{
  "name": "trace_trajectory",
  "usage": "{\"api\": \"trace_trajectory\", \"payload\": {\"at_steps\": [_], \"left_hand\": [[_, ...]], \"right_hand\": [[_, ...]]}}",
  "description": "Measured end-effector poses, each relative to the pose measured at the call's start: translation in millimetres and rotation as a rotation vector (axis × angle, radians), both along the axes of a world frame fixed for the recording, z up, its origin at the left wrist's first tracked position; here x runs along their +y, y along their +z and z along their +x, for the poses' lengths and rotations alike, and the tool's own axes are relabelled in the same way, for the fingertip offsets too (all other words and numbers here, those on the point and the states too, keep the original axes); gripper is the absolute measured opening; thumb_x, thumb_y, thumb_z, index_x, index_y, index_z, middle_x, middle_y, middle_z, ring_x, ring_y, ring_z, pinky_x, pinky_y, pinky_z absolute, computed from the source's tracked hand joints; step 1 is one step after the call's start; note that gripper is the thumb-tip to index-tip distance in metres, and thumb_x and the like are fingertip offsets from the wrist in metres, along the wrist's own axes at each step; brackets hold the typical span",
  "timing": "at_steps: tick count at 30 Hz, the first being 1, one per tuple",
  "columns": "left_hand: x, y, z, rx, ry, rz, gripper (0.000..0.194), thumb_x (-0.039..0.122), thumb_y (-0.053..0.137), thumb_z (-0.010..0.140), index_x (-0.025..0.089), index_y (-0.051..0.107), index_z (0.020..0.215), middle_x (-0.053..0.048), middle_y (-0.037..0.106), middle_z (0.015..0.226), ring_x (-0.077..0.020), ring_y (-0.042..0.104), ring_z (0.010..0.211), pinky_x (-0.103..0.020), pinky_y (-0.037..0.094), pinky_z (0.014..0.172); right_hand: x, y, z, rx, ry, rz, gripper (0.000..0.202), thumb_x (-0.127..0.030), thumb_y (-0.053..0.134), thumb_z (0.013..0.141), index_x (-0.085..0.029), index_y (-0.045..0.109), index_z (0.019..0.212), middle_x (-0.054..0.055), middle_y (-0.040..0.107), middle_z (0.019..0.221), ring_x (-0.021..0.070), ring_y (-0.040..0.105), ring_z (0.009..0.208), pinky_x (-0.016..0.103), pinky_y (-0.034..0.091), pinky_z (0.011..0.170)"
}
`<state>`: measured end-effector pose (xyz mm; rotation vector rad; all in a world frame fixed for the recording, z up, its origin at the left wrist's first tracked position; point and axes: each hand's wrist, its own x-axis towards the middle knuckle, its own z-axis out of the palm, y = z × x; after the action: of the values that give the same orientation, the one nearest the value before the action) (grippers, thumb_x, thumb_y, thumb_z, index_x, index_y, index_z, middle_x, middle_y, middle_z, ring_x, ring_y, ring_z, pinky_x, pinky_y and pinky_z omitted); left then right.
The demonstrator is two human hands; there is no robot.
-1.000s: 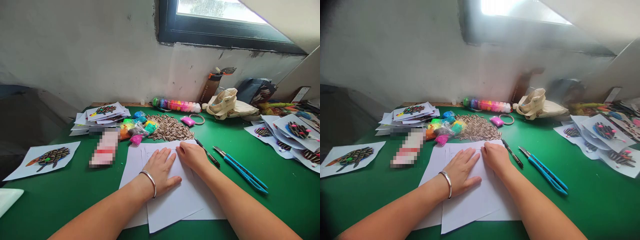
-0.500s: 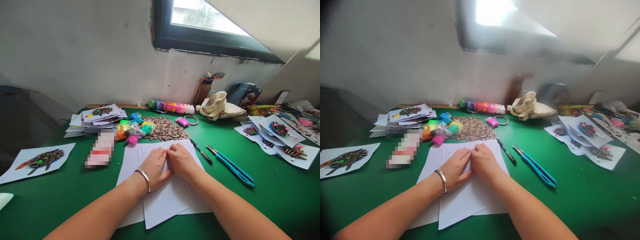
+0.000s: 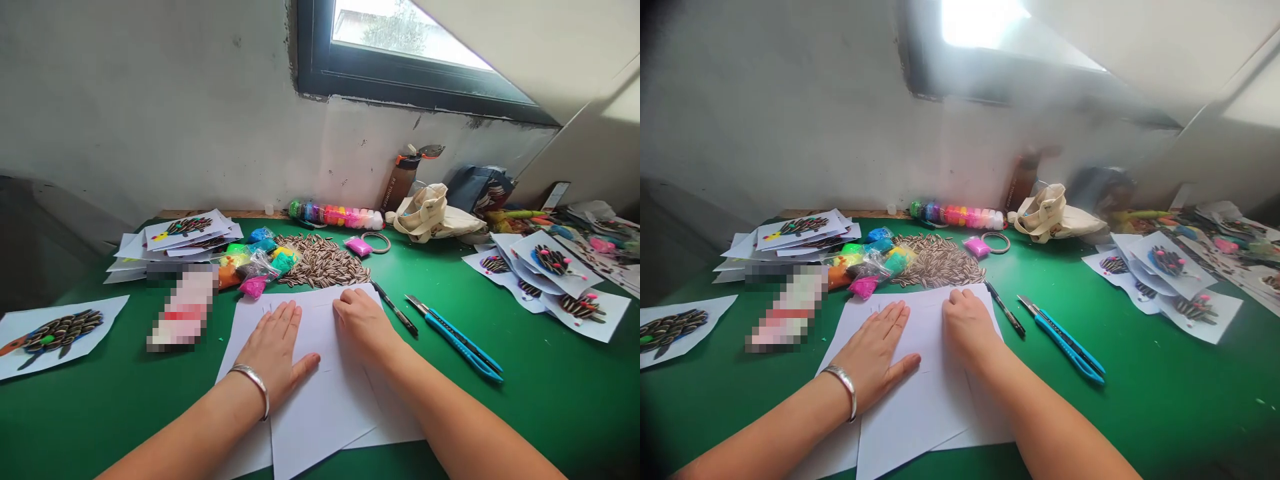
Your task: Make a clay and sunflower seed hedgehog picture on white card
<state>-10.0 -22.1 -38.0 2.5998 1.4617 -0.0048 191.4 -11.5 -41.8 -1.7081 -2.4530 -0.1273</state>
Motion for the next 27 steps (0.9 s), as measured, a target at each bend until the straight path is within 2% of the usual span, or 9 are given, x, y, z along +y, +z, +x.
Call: {"api": "trace_trajectory", "payload": {"at_steps": [4,7,9,11,14,17,21,25,27], "left_hand": [[0.6,-4.4,-9.1,0.003,-0.019,0.065,0.077,0.062,0.033,0.084,0.009,0.034,0.139,-0.015,0.029,0.146,-0.032,0.026,0.135,-0.051,0.02,0.109],[2.8,-6.6,-10.1,-0.007,-0.037,0.096,0.077,0.062,0.033,0.084,0.009,0.036,0.139,-0.016,0.031,0.146,-0.0319,0.026,0.135,-0.051,0.02,0.109],[4.9,-7.1,-11.4,-0.031,-0.048,0.124,0.075,0.063,0.034,0.084,0.011,0.038,0.138,-0.015,0.034,0.145,-0.0318,0.027,0.135,-0.051,0.02,0.109],[7.3,-6.7,-14.5,-0.072,-0.059,0.171,0.071,0.062,0.037,0.084,0.015,0.041,0.136,-0.013,0.038,0.143,-0.0315,0.028,0.134,-0.05,0.02,0.109],[11.3,-3.1,-21.2,-0.138,-0.071,0.245,0.063,0.058,0.041,0.085,0.018,0.045,0.133,-0.011,0.043,0.14,-0.0315,0.03,0.133,-0.051,0.024,0.109],[16.0,3.6,-28.3,-0.166,-0.058,0.258,0.054,0.053,0.043,0.086,0.019,0.052,0.127,-0.01,0.052,0.133,-0.0322,0.037,0.129,-0.052,0.031,0.106],[21.5,13.4,-36.1,-0.158,-0.053,0.225,0.044,0.046,0.043,0.087,0.018,0.061,0.116,-0.008,0.062,0.121,-0.0307,0.046,0.122,-0.051,0.036,0.103],[23.4,20.2,-40.6,-0.185,-0.069,0.229,0.041,0.043,0.041,0.089,0.017,0.063,0.112,-0.007,0.065,0.117,-0.0284,0.05,0.119,-0.048,0.039,0.102],[23.4,21.4,-41.1,-0.193,-0.102,0.204,0.039,0.041,0.04,0.09,0.017,0.063,0.111,-0.007,0.065,0.117,-0.0272,0.05,0.118,-0.046,0.04,0.102]], "right_hand": [[0.4,6.1,2.3,0.082,-0.032,-0.047,0.017,-0.008,0.05,0.079,-0.018,0.061,0.072,0.006,0.058,0.08,0.0175,0.049,0.078,0.026,0.035,0.066],[-0.1,17.7,15.0,0.197,-0.113,-0.006,0.019,-0.015,0.046,0.084,-0.019,0.063,0.078,0.005,0.06,0.082,0.0165,0.052,0.081,0.025,0.036,0.068],[-0.3,26.8,32.6,0.252,-0.216,0.08,0.02,-0.019,0.043,0.087,-0.02,0.064,0.086,0.005,0.061,0.086,0.0167,0.053,0.084,0.025,0.036,0.072],[0.5,32.7,53.4,0.253,-0.369,0.087,0.021,-0.026,0.043,0.088,-0.021,0.063,0.088,0.004,0.062,0.085,0.0165,0.055,0.081,0.025,0.035,0.068],[4.8,30.7,77.2,0.203,-0.534,-0.077,0.024,-0.038,0.049,0.083,-0.021,0.06,0.097,0.003,0.062,0.086,0.0173,0.056,0.077,0.025,0.034,0.06],[10.6,20.9,84.2,0.116,-0.542,-0.249,0.018,-0.031,0.048,0.082,-0.022,0.06,0.09,0.004,0.063,0.086,0.0174,0.057,0.076,0.025,0.031,0.056],[13.2,16.9,82.7,0.092,-0.541,-0.283,0.02,-0.02,0.044,0.08,-0.021,0.062,0.086,0.005,0.064,0.083,0.0189,0.056,0.075,0.025,0.03,0.055],[8.9,29.0,77.6,0.385,-0.627,-0.129,0.045,-0.02,0.041,0.079,-0.024,0.054,0.122,0.002,0.06,0.07,0.0169,0.051,0.061,0.026,0.033,0.056],[5.8,34.9,68.1,0.694,-0.563,-0.133,0.048,-0.02,0.041,0.078,-0.024,0.055,0.123,-0.001,0.057,0.065,0.0143,0.047,0.056,0.026,0.036,0.057]]}}
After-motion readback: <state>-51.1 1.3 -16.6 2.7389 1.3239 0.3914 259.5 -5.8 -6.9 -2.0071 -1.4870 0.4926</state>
